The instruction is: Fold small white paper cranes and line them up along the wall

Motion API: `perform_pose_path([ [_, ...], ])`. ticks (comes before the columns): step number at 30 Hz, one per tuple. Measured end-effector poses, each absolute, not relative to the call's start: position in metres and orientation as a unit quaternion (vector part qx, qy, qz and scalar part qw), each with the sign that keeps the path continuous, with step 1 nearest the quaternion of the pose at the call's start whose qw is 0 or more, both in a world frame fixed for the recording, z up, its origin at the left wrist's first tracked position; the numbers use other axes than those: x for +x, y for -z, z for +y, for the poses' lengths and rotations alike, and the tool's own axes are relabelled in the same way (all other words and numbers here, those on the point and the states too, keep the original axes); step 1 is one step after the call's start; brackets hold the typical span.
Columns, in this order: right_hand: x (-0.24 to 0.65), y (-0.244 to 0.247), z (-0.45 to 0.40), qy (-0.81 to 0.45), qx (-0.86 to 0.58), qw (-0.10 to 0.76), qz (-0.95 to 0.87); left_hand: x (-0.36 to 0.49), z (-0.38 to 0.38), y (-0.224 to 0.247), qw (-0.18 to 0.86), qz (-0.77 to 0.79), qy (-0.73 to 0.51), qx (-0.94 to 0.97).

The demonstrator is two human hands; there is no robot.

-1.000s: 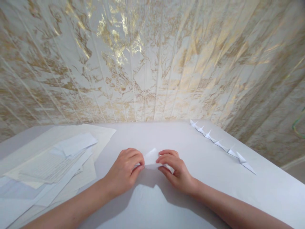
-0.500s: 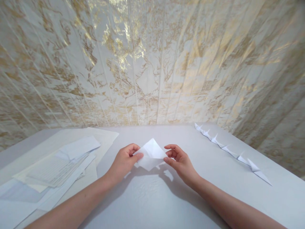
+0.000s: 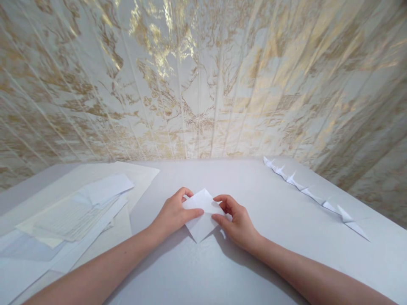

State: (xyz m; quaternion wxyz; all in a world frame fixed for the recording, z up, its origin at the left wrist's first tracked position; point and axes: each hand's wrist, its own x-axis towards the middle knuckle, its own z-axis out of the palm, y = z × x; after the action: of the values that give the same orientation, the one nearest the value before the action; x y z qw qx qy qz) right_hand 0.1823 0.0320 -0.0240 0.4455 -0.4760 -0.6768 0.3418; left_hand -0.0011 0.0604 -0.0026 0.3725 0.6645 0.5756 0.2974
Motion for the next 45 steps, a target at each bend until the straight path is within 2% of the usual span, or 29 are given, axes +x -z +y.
perform_pose_path([
  [6,0.183,0.026,0.03,-0.254,-0.472,0.435,-0.723,-0.001,0.058,0.002,0.316,0.596,-0.28,0.683],
  [13,0.185,0.023,0.027,-0.224,-0.446,0.402,-0.768,-0.005,0.065,0.003,0.424,0.555,-0.306,0.648],
  [19,0.185,0.022,0.028,-0.248,-0.445,0.378,-0.773,-0.007,0.066,0.0,0.303,0.579,-0.26,0.711],
  [25,0.183,0.022,0.026,-0.236,-0.442,0.366,-0.784,-0.002,0.057,-0.005,0.265,0.57,-0.245,0.738],
  [32,0.186,0.022,0.029,-0.2,-0.476,0.386,-0.764,0.001,0.05,-0.009,0.325,0.57,-0.232,0.718],
  [38,0.181,0.023,0.023,-0.184,-0.437,0.374,-0.797,0.004,0.05,-0.007,0.297,0.584,-0.235,0.718],
  [45,0.18,0.023,0.023,-0.184,-0.448,0.402,-0.777,0.005,0.047,-0.008,0.328,0.566,-0.279,0.703],
])
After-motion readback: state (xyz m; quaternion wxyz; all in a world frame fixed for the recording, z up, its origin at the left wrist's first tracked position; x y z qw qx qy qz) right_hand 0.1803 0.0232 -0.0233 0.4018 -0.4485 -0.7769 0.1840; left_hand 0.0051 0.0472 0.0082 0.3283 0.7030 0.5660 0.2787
